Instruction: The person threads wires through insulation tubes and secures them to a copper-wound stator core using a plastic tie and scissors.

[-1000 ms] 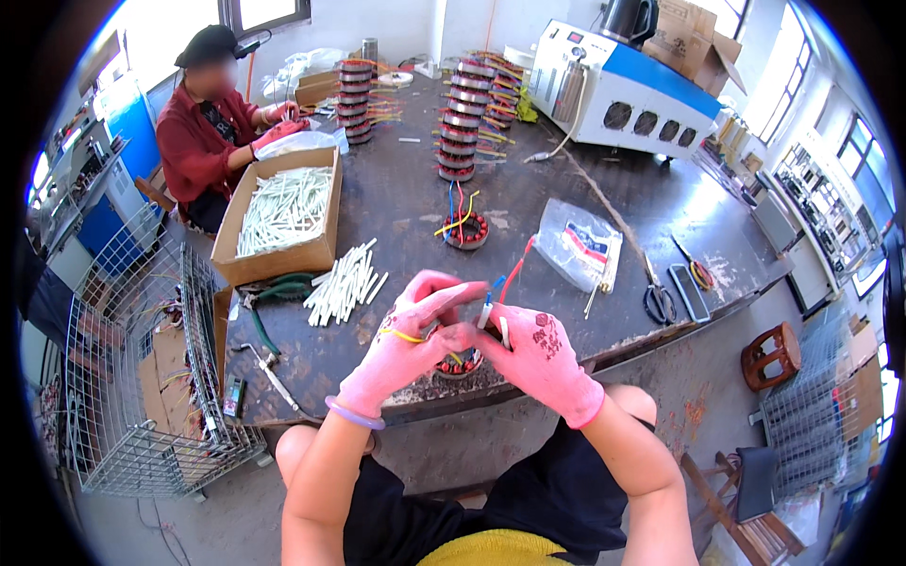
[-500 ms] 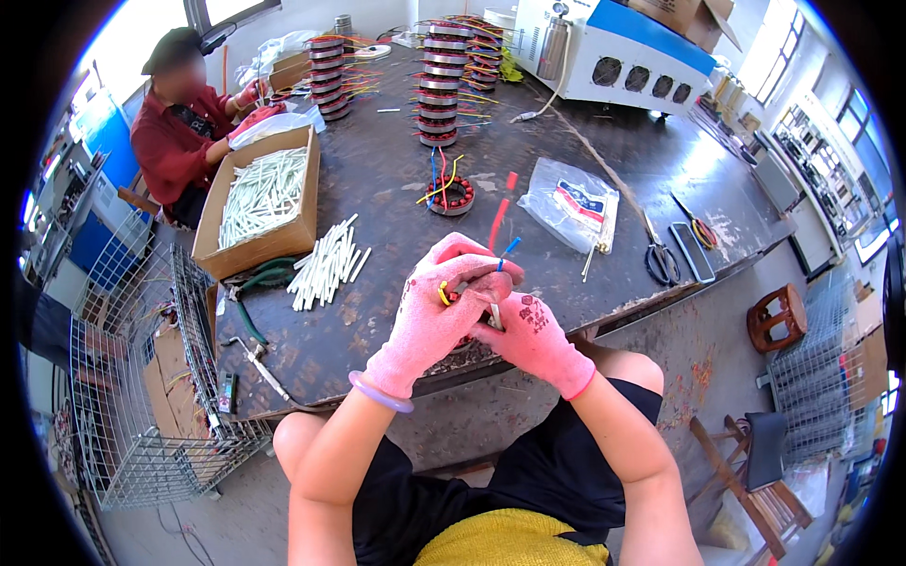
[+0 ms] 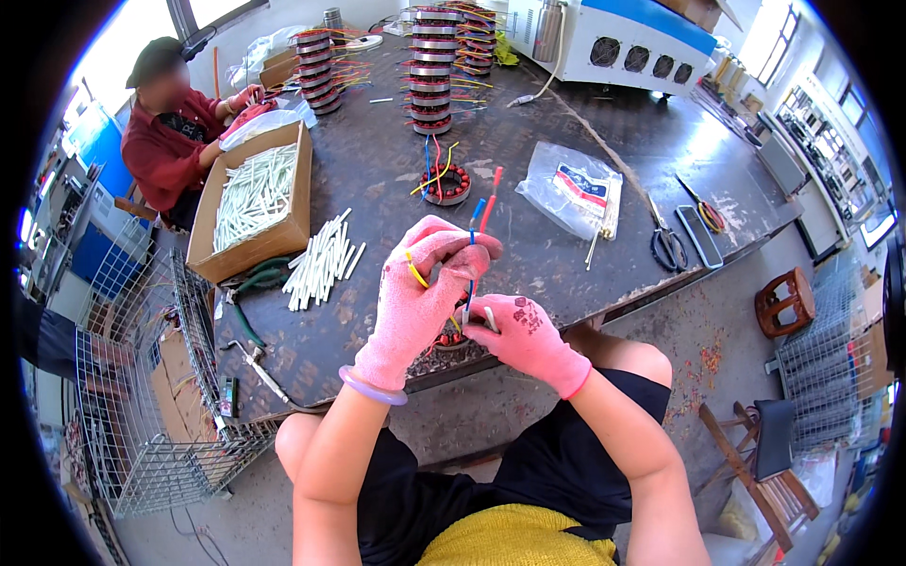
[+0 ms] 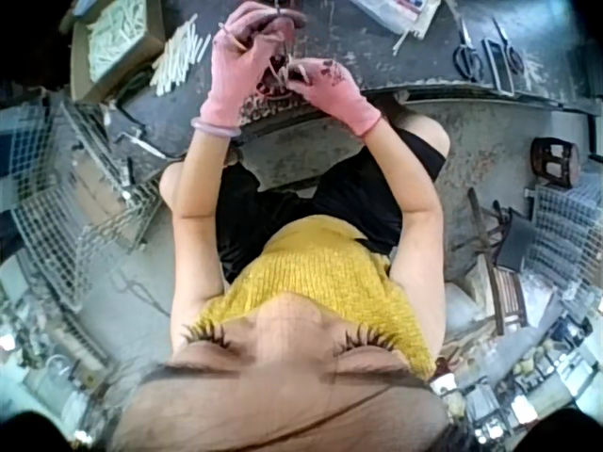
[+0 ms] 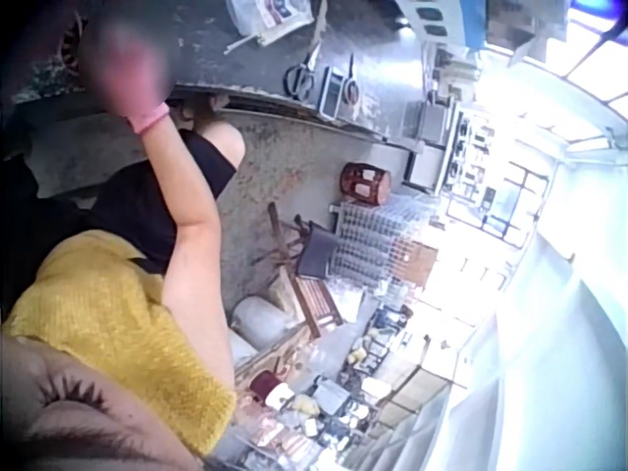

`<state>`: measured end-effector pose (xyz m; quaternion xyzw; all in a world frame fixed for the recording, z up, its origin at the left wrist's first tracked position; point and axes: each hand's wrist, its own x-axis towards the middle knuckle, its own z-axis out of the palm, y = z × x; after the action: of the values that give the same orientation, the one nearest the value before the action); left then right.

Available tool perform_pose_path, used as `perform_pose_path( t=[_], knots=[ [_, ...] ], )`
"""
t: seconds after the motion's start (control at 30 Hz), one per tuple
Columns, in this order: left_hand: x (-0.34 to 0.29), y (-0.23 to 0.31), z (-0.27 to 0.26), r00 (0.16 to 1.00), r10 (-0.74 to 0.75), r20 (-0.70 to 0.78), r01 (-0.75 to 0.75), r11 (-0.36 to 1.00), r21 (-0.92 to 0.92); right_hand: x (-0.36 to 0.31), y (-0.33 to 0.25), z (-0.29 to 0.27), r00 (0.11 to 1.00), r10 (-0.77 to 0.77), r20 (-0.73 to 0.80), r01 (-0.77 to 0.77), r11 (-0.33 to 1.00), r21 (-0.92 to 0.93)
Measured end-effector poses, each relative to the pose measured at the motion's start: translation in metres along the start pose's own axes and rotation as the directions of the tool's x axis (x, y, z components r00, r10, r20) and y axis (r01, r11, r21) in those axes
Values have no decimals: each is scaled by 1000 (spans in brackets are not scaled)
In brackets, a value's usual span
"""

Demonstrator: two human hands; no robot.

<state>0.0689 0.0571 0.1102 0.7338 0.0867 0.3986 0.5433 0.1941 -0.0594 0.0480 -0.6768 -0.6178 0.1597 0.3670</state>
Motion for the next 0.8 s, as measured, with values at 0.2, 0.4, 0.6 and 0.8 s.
perform_pose_path(
  t=[0.2,0.4,0.6,0.8],
  knots=[
    [-4,2,4,994,58,96,-55,998,-36,2,4,11,1000,-9,28,15,973,-231],
    [-1,8,-7,997,-22,71,14,994,108,3,6,5,995,-71,73,87,966,-245],
    [-7,-3,0,996,66,64,-65,998,-23,0,13,21,990,-133,52,143,953,-268],
    [-7,6,4,994,82,75,-85,996,32,2,8,22,994,-44,103,76,940,-332]
  ],
)
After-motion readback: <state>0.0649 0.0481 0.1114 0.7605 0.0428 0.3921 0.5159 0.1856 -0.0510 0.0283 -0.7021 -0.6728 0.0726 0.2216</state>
